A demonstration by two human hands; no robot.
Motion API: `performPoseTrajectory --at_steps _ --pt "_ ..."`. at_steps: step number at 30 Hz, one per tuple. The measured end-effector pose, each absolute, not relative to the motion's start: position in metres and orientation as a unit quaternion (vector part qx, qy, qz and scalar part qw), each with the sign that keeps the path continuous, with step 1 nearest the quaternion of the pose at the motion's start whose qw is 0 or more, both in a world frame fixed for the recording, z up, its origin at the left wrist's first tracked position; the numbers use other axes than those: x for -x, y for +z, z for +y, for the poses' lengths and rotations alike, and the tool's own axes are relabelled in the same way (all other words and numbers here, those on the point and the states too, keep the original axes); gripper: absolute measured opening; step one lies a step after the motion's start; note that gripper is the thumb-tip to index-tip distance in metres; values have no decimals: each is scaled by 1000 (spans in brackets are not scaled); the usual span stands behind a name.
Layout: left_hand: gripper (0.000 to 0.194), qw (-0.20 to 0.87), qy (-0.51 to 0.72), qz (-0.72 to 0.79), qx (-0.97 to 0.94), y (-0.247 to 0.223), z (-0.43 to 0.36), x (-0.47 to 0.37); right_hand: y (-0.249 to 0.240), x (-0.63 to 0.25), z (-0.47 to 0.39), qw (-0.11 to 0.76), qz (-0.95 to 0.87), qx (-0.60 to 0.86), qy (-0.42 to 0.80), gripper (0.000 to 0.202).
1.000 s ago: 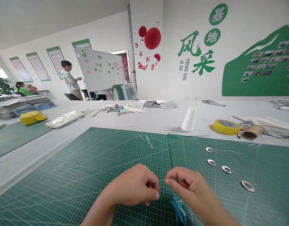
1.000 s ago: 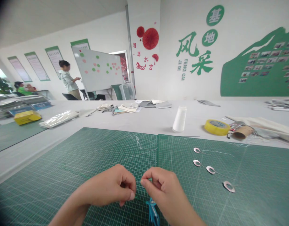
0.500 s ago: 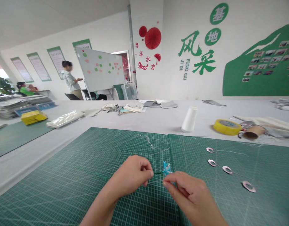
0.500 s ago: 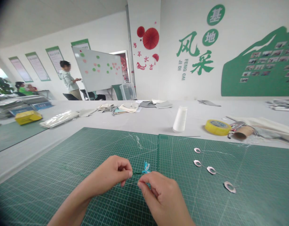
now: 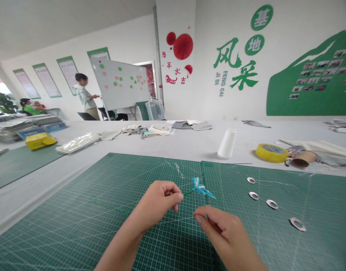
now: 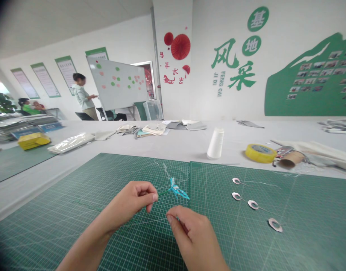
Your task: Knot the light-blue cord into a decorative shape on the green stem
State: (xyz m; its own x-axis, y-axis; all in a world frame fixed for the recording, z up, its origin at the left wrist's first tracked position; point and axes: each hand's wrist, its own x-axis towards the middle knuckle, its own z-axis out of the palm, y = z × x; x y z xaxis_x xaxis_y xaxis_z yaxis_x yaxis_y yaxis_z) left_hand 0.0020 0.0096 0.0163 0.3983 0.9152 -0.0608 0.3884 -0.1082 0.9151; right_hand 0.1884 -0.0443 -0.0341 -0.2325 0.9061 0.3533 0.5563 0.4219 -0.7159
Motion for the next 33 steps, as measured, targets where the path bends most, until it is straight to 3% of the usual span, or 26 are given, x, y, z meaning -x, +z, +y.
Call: performPoseTrajectory --at_steps 7,13,23,33 --pt "13 650 215 361 -633 24 2 0 -37 -194 -37 386 -701 495 339 27" --pt "7 698 116 304 -638 18 -1 1 -37 -199 -32 393 -684 457 410 24" --pt "7 597 47 361 -715 11 -4 -2 -29 -202 -34 359 -704 472 391 22" --pt "15 471 121 436 -757 7 3 -1 -18 -199 -43 368 -750 486 259 23"
